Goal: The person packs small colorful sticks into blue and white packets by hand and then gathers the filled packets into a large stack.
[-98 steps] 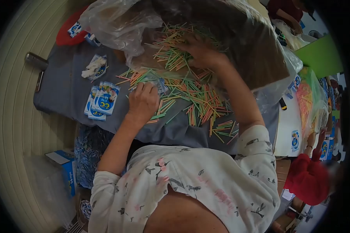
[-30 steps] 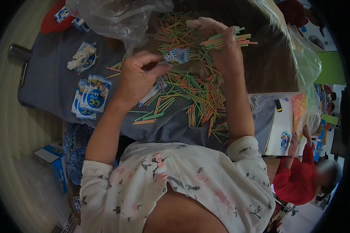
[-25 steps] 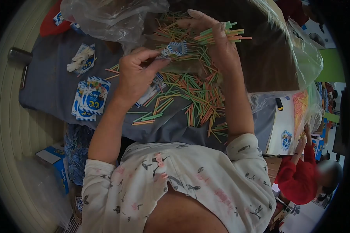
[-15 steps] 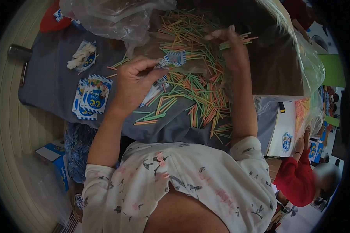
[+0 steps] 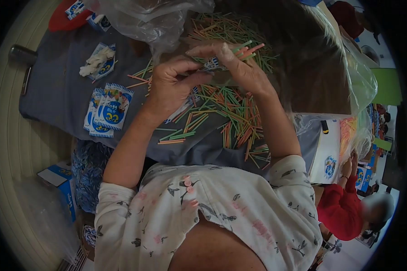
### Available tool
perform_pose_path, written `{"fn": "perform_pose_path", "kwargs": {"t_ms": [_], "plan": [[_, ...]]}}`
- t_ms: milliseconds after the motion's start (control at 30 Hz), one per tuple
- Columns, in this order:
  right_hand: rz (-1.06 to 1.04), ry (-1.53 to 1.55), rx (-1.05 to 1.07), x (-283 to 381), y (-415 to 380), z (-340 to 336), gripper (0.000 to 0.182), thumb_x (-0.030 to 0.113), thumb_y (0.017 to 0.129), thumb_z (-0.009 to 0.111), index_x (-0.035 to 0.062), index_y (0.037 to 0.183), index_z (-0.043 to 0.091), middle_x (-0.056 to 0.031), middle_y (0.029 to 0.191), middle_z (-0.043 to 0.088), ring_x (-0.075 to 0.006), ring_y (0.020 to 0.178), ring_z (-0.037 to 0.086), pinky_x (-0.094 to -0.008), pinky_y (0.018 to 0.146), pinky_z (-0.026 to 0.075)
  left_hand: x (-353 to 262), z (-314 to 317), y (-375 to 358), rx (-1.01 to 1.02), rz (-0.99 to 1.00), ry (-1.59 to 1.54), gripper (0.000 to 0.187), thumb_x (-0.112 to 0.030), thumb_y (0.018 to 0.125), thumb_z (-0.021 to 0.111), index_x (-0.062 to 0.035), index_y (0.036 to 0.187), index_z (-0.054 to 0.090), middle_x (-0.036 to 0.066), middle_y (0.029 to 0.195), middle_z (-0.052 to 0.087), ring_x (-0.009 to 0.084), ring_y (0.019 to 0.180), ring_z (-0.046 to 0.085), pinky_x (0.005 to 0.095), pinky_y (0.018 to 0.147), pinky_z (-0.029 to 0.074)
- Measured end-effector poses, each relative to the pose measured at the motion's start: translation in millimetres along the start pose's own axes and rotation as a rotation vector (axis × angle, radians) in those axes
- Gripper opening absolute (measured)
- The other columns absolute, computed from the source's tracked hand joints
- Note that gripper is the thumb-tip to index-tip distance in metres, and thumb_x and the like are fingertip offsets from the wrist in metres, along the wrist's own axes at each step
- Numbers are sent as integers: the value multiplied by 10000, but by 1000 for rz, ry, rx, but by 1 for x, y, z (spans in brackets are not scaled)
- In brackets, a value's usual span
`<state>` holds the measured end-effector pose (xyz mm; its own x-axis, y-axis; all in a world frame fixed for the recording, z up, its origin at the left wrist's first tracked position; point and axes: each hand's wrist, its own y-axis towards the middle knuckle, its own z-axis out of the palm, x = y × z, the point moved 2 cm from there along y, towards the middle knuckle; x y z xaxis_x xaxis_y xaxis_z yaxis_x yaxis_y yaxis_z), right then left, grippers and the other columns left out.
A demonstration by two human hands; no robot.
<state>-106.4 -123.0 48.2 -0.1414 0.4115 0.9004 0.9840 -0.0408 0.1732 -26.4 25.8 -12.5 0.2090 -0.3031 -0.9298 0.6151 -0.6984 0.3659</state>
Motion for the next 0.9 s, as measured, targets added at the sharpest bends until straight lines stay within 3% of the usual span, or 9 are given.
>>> {"fn": "perform_pose_path", "kwargs": {"t_ms": [133,200,367,467,567,700,767,867,900], "plan": [[52,55,72,-10,3,1,696,587,903,503,-20,1217,631,-165,1238,623,-279,1178,568,-410,996,437,2,-2,2,15,-42,-78,153,14,786,754,26,936,725,50,876,704,94,797,646,241,712,523],[-223,267,-176,-10,5,0,696,586,848,574,0,1218,635,-142,1184,644,-254,1125,591,-389,965,448,0,-3,4,10,-79,-89,158,10,789,754,26,943,724,49,885,706,92,802,645,241,717,525],[-234,109,-103,9,7,13,581,491,918,522,2,1214,628,-141,1190,634,-245,1116,592,-375,959,447,-2,5,-1,-7,-54,-260,134,3,816,733,32,945,710,47,899,709,84,814,645,238,730,527],[-248,-75,-13,9,1,34,510,417,978,438,-8,1181,633,-148,1186,633,-243,1109,594,-370,956,448,-10,-4,-19,-1,-66,-163,108,26,860,670,41,967,680,59,902,703,104,826,649,247,741,519],[-369,64,-148,10,-7,30,392,340,950,569,10,1144,652,-148,1058,663,-284,1045,603,-391,923,455,-27,-36,-56,-129,13,253,145,55,912,562,43,1040,628,105,932,675,161,828,650,271,737,505],[-34,-644,-203,-59,-9,-64,491,328,856,685,25,1237,621,-195,1131,657,-344,1099,609,-413,944,468,-35,-103,-103,-294,-38,702,197,12,927,551,13,1104,636,87,990,617,156,853,571,288,785,455],[225,-799,-47,-99,-1,-92,514,343,792,730,26,1190,652,-207,1166,645,-360,1095,611,-440,944,472,-51,-108,-103,-131,50,1550,237,-30,836,645,-5,1071,638,134,1090,567,289,1014,531,421,889,428],[349,-872,134,-110,21,-84,508,244,790,699,-7,1219,597,-236,1224,607,-348,1157,581,-412,961,466,-61,-65,-77,-183,165,1401,308,-119,772,704,-36,1063,650,117,1101,560,315,1074,487,457,936,382],[350,-874,136,-104,26,-74,508,244,790,699,-7,1219,597,-236,1224,607,-348,1157,581,-412,961,466,-57,-44,-70,-40,118,1282,303,-150,763,718,-25,1030,648,111,1065,559,311,1042,500,454,916,399]]}}
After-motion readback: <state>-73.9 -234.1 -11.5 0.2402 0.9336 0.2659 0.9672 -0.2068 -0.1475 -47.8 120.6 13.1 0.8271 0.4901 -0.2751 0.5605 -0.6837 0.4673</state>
